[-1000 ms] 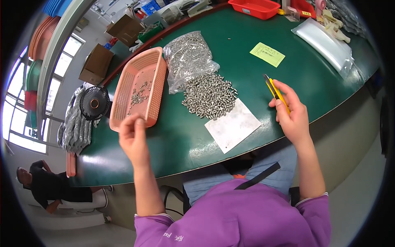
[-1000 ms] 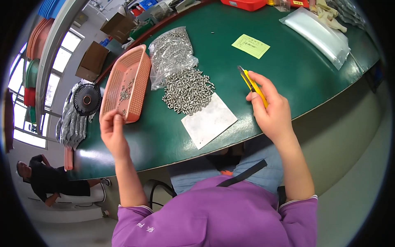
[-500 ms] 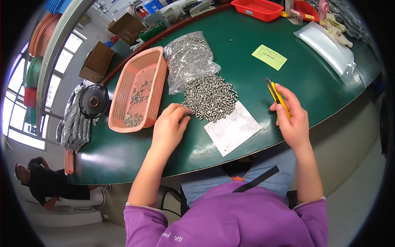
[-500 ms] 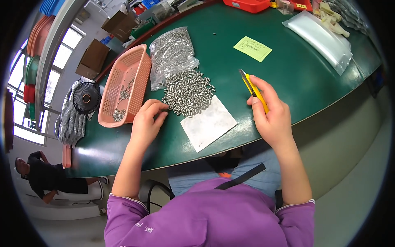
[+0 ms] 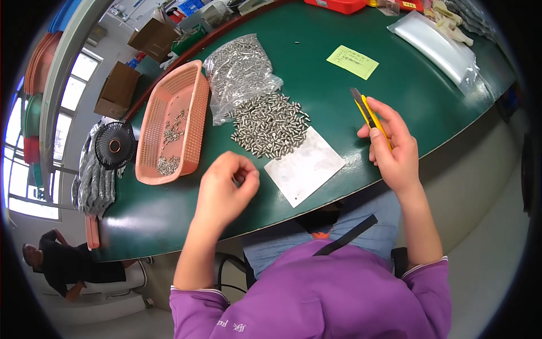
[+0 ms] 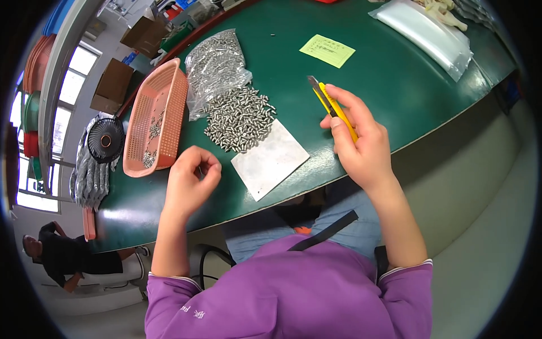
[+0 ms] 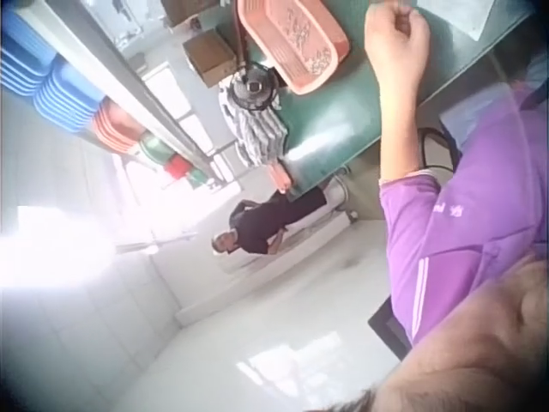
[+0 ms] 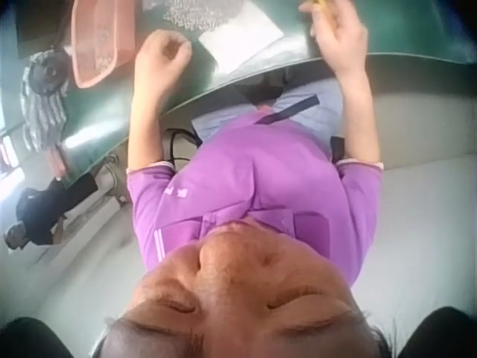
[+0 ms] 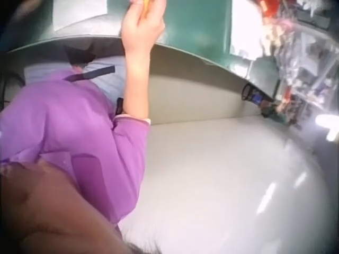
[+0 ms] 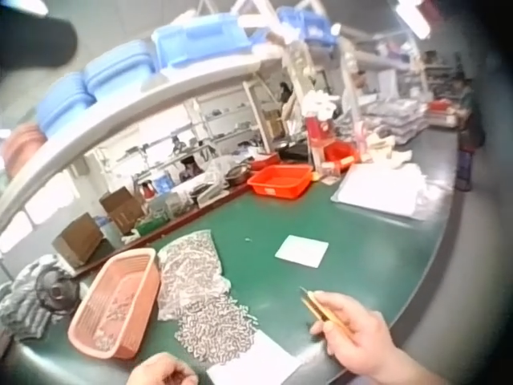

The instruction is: The recorder is using a utility knife to scrape individual metal pins before placing them into a tray at a manufacturing workbench.

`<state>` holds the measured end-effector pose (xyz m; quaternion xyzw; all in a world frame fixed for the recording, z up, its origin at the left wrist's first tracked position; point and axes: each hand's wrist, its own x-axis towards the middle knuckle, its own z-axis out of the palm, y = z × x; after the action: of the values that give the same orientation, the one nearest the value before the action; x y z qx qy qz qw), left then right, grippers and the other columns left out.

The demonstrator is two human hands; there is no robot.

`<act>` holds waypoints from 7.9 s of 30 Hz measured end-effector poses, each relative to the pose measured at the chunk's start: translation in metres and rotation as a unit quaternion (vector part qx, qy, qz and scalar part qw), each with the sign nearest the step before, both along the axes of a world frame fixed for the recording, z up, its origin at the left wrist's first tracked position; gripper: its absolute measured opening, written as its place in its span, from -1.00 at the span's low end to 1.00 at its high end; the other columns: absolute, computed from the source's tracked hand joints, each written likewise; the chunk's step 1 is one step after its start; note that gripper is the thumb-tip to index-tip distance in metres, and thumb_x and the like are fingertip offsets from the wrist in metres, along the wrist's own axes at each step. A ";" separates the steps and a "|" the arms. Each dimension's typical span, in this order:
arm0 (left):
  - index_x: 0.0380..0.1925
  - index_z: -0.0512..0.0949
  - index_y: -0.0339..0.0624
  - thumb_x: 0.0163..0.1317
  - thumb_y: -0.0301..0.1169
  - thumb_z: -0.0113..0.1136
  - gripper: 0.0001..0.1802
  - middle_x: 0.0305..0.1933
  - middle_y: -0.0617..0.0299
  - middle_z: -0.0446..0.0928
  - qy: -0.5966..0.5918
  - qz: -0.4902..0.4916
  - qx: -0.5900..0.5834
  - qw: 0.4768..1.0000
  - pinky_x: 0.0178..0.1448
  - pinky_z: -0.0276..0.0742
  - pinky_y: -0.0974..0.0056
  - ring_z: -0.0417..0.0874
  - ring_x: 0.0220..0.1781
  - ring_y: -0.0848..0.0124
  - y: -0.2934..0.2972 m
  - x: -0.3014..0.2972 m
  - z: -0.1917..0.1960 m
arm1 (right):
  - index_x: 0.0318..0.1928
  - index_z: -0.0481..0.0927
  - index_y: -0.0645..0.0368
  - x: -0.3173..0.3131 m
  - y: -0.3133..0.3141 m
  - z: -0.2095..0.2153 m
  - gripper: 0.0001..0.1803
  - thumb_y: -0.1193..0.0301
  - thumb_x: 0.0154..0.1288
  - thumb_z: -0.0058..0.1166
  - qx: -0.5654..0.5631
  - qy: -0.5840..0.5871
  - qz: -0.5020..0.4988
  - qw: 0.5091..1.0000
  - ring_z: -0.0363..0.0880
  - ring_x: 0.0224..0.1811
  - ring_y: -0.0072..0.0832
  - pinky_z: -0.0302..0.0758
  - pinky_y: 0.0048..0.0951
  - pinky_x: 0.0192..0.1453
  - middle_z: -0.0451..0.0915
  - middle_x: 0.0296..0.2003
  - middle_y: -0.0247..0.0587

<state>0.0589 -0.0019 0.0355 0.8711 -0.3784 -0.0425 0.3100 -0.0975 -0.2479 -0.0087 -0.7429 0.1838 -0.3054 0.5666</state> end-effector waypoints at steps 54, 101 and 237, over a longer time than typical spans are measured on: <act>-0.52 0.50 -0.20 0.04 -0.54 0.35 -0.84 -0.49 0.20 0.47 0.006 -0.025 -0.033 0.999 -0.34 0.44 0.18 0.53 -0.42 0.23 -0.004 -0.053 -0.033 | 0.21 0.48 0.22 -0.040 0.098 -0.002 -0.46 0.50 0.15 0.10 -0.327 0.104 0.163 0.925 0.54 -0.66 -0.42 0.51 -0.46 -0.61 0.45 -0.54 -0.24; -0.29 0.63 -0.31 0.10 -0.56 0.27 -0.85 -0.23 0.01 0.58 -0.100 -0.011 -0.015 0.995 -0.04 0.56 0.15 0.64 -0.16 0.06 0.004 0.092 -0.042 | 0.21 0.47 0.11 0.013 -0.002 -0.003 -0.58 0.54 0.34 -0.01 -0.062 -0.003 0.007 0.998 0.74 -0.21 -0.24 0.63 -0.29 -0.08 0.69 -0.18 -0.01; 0.19 0.31 -0.60 0.21 -0.68 -0.11 -0.50 0.27 -0.33 0.36 -0.284 0.086 0.190 0.936 0.37 0.37 0.02 0.41 0.29 -0.16 0.045 0.058 -0.041 | 0.22 0.50 0.06 0.005 -0.009 -0.001 -0.57 0.54 0.34 -0.01 -0.105 0.004 -0.051 0.993 0.72 -0.30 -0.41 0.56 -0.44 -0.21 0.70 -0.31 -0.13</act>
<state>0.1172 0.0427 -0.0057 0.9188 -0.3590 0.1628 0.0204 -0.0922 -0.2569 -0.0099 -0.7893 0.1903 -0.3485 0.4684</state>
